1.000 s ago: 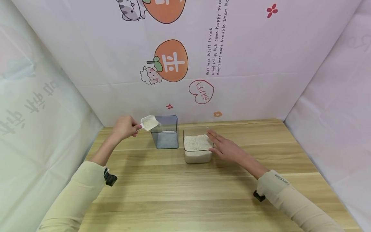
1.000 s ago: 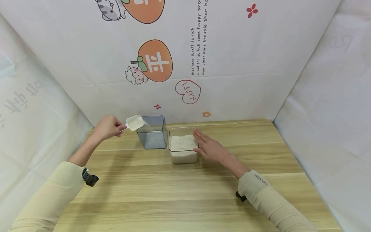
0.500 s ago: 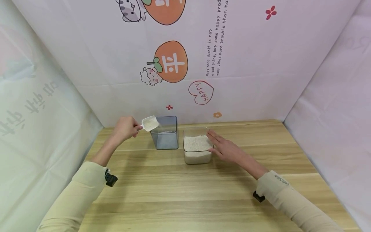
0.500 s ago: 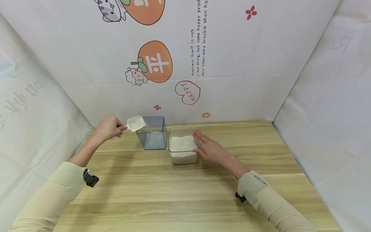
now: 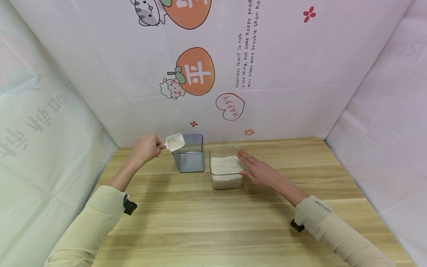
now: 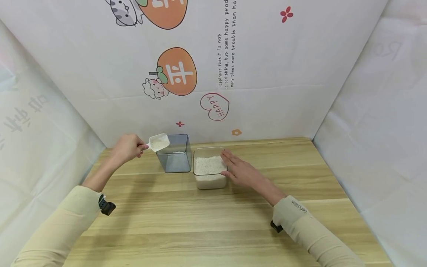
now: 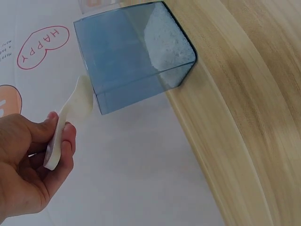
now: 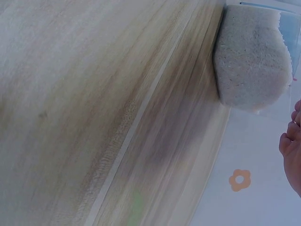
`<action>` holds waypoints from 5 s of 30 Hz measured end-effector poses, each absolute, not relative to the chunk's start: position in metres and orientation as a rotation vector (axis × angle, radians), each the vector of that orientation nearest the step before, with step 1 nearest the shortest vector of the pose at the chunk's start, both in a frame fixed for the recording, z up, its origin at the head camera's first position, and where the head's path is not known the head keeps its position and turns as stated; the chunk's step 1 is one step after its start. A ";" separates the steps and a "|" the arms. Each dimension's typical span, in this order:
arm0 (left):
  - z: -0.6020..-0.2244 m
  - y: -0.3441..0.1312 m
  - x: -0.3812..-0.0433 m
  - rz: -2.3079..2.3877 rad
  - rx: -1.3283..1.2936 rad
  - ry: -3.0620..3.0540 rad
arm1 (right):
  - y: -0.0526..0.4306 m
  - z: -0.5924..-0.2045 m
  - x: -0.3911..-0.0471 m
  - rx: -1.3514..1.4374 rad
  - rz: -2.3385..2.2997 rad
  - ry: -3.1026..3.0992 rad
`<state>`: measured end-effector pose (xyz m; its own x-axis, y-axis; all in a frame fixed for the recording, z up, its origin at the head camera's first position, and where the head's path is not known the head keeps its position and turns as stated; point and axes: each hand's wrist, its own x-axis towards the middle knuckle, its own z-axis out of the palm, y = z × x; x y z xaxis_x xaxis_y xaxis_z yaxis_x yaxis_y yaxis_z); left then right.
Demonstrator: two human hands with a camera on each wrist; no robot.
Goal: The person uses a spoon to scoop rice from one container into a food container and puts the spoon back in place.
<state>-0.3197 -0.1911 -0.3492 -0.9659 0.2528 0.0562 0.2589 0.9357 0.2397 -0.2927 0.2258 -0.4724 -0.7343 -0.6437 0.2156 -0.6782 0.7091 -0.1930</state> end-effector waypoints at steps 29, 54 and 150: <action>-0.364 -0.177 -0.328 -0.216 -0.516 -2.897 | 0.225 -0.472 -0.293 1.070 0.408 -2.786; -0.377 -0.177 -0.323 0.072 -0.612 -2.708 | 0.222 -0.471 -0.291 1.086 0.404 -2.759; -0.382 -0.045 -0.337 -0.681 -1.080 -3.409 | 0.222 -0.468 -0.289 1.086 0.442 -2.758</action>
